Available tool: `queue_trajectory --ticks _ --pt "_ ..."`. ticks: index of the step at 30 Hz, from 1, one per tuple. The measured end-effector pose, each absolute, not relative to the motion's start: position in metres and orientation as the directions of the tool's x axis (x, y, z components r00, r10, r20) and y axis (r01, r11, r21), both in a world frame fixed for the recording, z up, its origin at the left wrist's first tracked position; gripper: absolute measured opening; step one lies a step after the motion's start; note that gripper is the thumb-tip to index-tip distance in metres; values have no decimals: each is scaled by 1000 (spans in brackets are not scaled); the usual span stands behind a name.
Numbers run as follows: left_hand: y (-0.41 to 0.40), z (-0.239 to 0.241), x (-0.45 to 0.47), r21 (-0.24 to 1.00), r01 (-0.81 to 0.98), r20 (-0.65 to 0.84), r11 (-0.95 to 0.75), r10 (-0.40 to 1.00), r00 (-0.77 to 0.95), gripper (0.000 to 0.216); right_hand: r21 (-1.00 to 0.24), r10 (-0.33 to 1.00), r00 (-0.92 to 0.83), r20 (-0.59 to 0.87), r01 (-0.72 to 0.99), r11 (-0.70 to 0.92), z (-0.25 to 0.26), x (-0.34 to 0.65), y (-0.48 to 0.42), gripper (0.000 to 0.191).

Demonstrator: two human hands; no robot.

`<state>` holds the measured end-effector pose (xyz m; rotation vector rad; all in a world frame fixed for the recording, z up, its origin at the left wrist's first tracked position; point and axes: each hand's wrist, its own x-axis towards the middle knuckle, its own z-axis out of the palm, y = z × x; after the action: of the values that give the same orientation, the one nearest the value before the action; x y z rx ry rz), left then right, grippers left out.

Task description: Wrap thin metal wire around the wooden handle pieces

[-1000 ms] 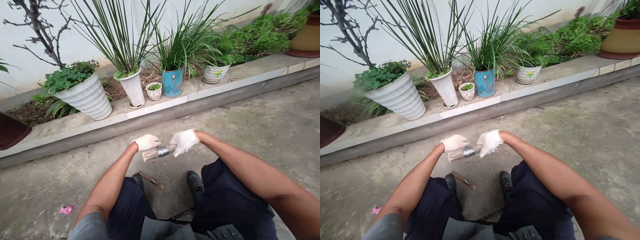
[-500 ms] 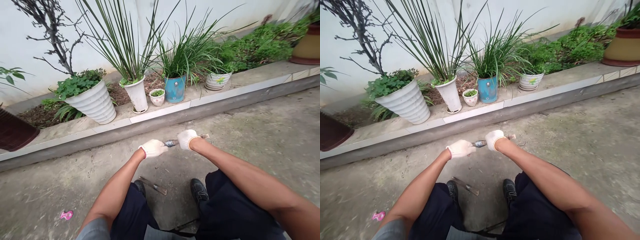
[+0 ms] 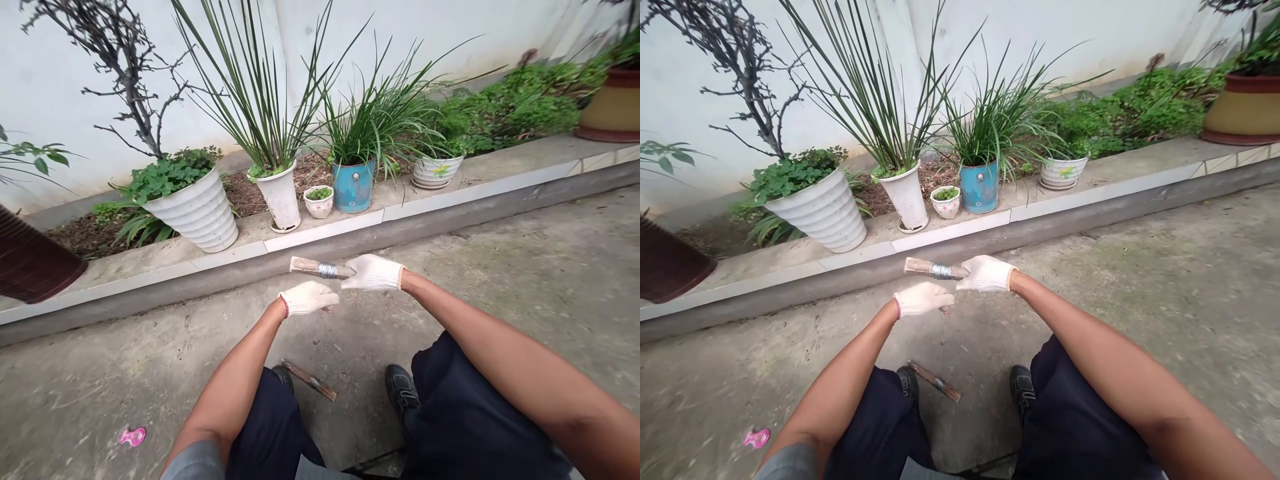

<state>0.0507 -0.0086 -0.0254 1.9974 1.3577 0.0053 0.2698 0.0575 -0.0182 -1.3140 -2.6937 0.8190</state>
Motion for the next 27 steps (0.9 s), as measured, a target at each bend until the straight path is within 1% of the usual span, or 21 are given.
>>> queue_trajectory --ticks 1,3,6,8,10,12,15,16,18,19,20,22,24,27 --pt "-9 -25 49 546 813 -367 -204 814 451 45 -520 716 -672 -189 687 507 -13 270 53 41" --pt "-9 -24 45 521 826 -355 -213 827 437 40 -568 681 -704 -201 650 504 -3 270 46 45" --pt "-9 -22 40 498 842 -324 -208 856 403 35 -563 634 -733 -247 640 522 10 270 40 43" --pt "-7 -20 37 449 865 -312 -223 868 386 34 -545 592 -760 -269 627 557 14 271 39 38" --pt "-3 -20 35 374 894 -304 -246 878 369 37 -492 558 -757 -339 649 580 13 272 41 36" --pt "0 -23 34 287 919 -273 -270 896 349 45 -422 538 -719 -440 694 583 7 271 44 35" --pt "0 -30 37 179 939 -254 -294 908 333 55 -332 537 -658 -528 742 582 -9 265 49 29" --pt "-1 -32 39 158 940 -268 -303 903 336 56 -278 550 -632 -546 756 592 -15 261 51 27" --pt "-3 -35 45 160 934 -314 -318 881 354 58 -99 600 -557 -574 775 625 -26 254 57 26" --pt "-4 -35 48 170 932 -327 -321 873 361 60 -18 636 -527 -564 778 628 -30 251 60 29" --pt "-5 -34 51 181 930 -328 -319 872 363 61 28 668 -519 -534 778 627 -32 248 65 34" --pt "-3 -29 56 199 932 -292 -303 889 351 60 62 736 -500 -457 807 587 -34 245 76 41" --pt "1 -24 57 233 931 -233 -279 914 332 55 46 798 -467 -381 853 521 -31 246 89 42" --pt "7 -17 53 340 914 -172 -221 941 291 52 -36 877 -406 -257 911 411 -21 252 105 38"
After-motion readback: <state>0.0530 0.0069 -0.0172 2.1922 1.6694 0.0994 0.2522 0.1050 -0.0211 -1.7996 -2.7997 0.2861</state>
